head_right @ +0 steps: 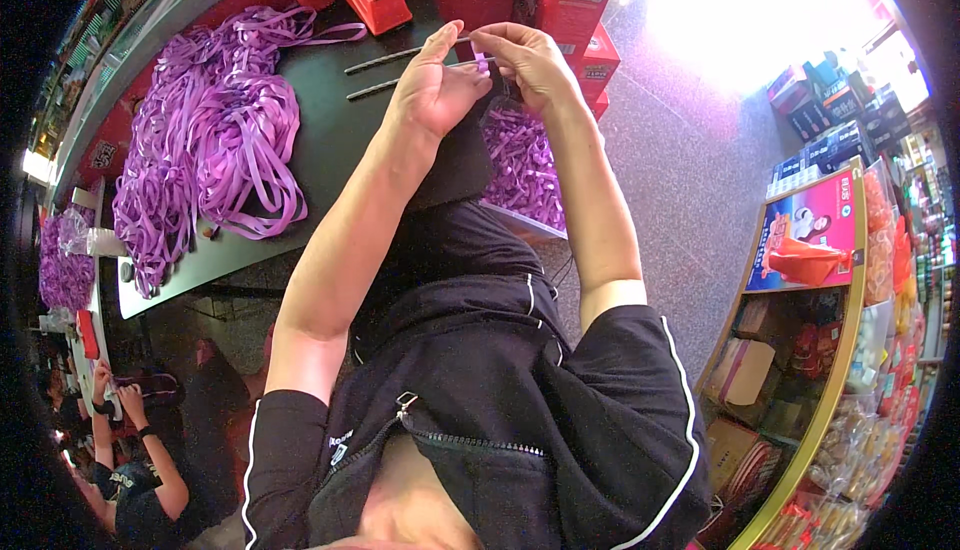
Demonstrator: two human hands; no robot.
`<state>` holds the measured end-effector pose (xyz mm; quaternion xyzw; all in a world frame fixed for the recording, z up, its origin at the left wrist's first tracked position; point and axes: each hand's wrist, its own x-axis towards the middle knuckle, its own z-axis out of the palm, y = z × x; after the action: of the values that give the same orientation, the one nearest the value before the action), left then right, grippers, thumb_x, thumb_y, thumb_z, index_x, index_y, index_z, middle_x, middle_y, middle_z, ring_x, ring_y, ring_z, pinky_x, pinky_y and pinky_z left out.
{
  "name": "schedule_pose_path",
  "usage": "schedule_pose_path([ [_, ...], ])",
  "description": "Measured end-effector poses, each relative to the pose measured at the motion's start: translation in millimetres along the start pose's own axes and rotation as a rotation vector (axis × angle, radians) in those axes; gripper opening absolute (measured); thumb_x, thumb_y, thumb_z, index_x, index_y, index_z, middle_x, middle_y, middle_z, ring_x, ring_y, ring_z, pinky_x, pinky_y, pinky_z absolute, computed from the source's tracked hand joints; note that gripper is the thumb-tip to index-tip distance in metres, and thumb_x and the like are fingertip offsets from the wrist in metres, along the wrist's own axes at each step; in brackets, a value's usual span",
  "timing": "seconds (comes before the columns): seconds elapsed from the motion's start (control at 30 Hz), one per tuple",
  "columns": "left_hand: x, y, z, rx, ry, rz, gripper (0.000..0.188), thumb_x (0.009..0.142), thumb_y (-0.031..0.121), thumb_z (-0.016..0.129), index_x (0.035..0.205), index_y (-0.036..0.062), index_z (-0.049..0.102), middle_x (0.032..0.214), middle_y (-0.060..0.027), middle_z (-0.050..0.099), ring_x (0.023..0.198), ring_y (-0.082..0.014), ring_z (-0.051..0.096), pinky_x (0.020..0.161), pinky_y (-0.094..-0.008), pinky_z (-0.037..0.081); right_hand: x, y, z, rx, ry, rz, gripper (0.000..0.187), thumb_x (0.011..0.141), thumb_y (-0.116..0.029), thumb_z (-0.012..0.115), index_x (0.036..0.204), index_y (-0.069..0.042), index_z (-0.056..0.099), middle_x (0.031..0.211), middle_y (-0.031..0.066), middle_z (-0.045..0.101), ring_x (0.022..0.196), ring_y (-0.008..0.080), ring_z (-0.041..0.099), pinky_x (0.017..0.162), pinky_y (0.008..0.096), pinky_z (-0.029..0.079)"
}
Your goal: The person is preparing and assembling purple lanyards or ribbons using a tape dispenser and alignment rods.
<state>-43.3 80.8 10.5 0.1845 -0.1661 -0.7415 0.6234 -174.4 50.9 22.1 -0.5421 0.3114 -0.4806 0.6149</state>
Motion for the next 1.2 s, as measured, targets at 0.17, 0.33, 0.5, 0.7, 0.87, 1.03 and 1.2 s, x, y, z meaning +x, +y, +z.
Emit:
schedule_pose_path([
  [0.17,-7,5,6,-0.009,0.062,-0.017,0.027,0.088,0.033,0.055,0.110,0.0193,0.047,0.105,-0.0205,0.047,0.094,-0.0309,0.046,0.079,-0.0437,0.040,15,-17,-13,-0.201,-0.097,0.042,0.019,0.083,-0.022,0.063,0.094,-0.007,0.064,0.077,-0.0049,0.059,0.057,0.0003,0.042,0.051,0.0140,0.033],
  [0.33,-18,6,17,-0.032,0.120,-0.039,0.049,0.087,0.041,0.052,0.128,0.0225,0.036,0.128,-0.0333,0.028,0.114,-0.0399,0.034,0.095,-0.0492,0.028,51,-34,-27,-0.635,-0.343,0.206,0.017,0.081,-0.021,0.060,0.088,-0.007,0.065,0.072,-0.0049,0.055,0.061,0.0034,0.044,0.055,0.0190,0.035],
  [0.5,-19,4,17,-0.114,-0.013,-0.045,0.063,0.088,0.044,0.046,0.141,0.0234,0.018,0.141,-0.0332,-0.013,0.134,-0.0397,-0.014,0.106,-0.0479,-0.012,80,-29,-28,-0.946,-0.515,0.280,0.016,0.078,-0.019,0.058,0.082,-0.005,0.065,0.072,-0.0024,0.055,0.063,0.0066,0.046,0.057,0.0215,0.036],
  [0.7,-20,5,17,-0.110,0.003,-0.034,0.063,0.088,0.044,0.045,0.141,0.0224,0.019,0.142,-0.0323,-0.011,0.135,-0.0380,-0.015,0.106,-0.0486,-0.012,79,-19,-23,-0.946,-0.514,0.251,0.024,0.072,-0.030,0.063,0.071,-0.007,0.068,0.061,-0.0025,0.054,0.055,0.0085,0.045,0.050,0.0252,0.034],
  [0.87,-19,4,18,-0.115,-0.002,-0.037,0.061,0.088,0.044,0.045,0.140,0.0225,0.023,0.142,-0.0329,-0.010,0.135,-0.0382,-0.013,0.106,-0.0486,-0.012,76,-17,-23,-1.055,-0.470,0.175,0.028,0.073,-0.029,0.065,0.071,-0.002,0.067,0.060,-0.0006,0.056,0.056,0.0089,0.048,0.052,0.0261,0.037],
  [1.03,-20,5,19,-0.098,0.011,-0.031,0.060,0.088,0.045,0.044,0.140,0.0231,0.024,0.141,-0.0343,-0.009,0.135,-0.0391,-0.010,0.106,-0.0491,-0.010,67,-11,-16,-1.315,-0.317,0.180,0.031,0.074,-0.031,0.066,0.070,0.000,0.066,0.056,0.0018,0.054,0.057,0.0080,0.049,0.053,0.0253,0.038],
  [1.2,-16,3,16,-0.072,0.002,-0.039,0.062,0.088,0.046,0.044,0.141,0.0237,0.021,0.141,-0.0346,-0.006,0.135,-0.0401,-0.006,0.106,-0.0498,-0.010,67,-2,-25,-1.332,-0.258,0.065,0.040,0.070,-0.046,0.064,0.078,-0.007,0.070,0.061,0.0118,0.060,0.055,0.0174,0.053,0.055,0.0322,0.042],
])
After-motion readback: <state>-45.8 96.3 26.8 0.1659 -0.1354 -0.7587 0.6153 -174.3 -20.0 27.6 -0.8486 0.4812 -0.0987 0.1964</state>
